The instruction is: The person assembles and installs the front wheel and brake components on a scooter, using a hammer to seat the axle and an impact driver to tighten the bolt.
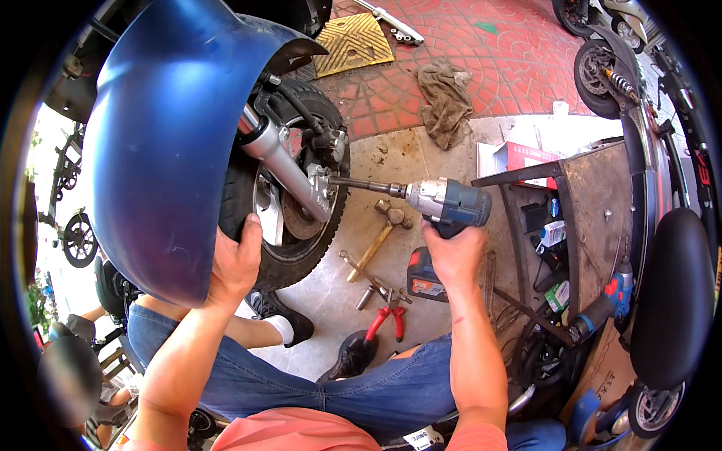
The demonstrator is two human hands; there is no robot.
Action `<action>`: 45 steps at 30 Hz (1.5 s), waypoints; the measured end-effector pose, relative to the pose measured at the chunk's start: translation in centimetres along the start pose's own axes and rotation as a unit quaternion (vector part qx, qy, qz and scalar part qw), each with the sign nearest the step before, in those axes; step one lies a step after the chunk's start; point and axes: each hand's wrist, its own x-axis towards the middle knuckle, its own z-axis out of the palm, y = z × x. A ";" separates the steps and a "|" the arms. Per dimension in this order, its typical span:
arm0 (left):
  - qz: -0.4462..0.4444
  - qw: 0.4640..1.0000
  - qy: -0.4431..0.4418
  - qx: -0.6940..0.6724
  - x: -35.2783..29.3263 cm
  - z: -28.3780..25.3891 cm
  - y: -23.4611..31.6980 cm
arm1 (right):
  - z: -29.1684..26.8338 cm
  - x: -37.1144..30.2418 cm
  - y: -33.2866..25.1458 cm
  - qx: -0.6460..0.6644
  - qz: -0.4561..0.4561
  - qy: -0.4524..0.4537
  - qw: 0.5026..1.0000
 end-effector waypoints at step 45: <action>-0.011 0.999 0.002 -0.032 -0.2 -0.2 0.1 | 0.3 0.1 1.3 0.032 -0.007 -0.008 0.999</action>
